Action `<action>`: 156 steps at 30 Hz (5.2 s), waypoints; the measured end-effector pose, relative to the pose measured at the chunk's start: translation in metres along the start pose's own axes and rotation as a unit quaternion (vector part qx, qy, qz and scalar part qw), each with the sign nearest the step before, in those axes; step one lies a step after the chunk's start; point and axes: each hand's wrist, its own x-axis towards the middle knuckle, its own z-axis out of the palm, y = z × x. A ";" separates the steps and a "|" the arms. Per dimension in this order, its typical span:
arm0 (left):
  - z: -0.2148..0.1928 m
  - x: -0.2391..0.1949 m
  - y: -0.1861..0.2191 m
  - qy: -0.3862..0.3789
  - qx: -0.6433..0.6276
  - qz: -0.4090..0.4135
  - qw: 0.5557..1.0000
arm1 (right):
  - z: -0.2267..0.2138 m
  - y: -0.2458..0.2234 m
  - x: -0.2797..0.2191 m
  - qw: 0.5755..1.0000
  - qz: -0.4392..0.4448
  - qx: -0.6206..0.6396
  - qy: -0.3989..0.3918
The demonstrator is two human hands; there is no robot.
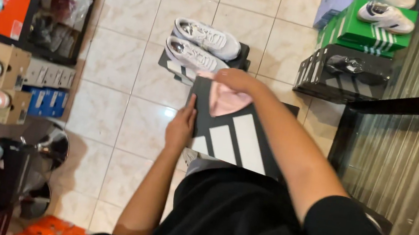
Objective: Wiping down shoe boxes with a cloth, opening them to inspect the shoes, and organizing the stacks.
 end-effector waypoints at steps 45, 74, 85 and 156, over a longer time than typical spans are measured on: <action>0.008 0.006 -0.010 0.025 -0.014 0.066 0.997 | 0.099 0.059 -0.185 0.757 0.152 0.423 0.475; 0.022 0.025 -0.056 -0.090 -0.177 0.305 0.931 | 0.259 -0.053 -0.117 0.242 0.166 0.569 0.768; -0.004 0.042 -0.055 -0.180 -0.200 0.306 0.913 | 0.268 -0.171 -0.082 0.578 0.330 0.675 0.319; 0.077 0.169 0.167 0.450 0.130 0.553 0.689 | 0.085 0.140 -0.150 0.826 0.109 0.336 0.439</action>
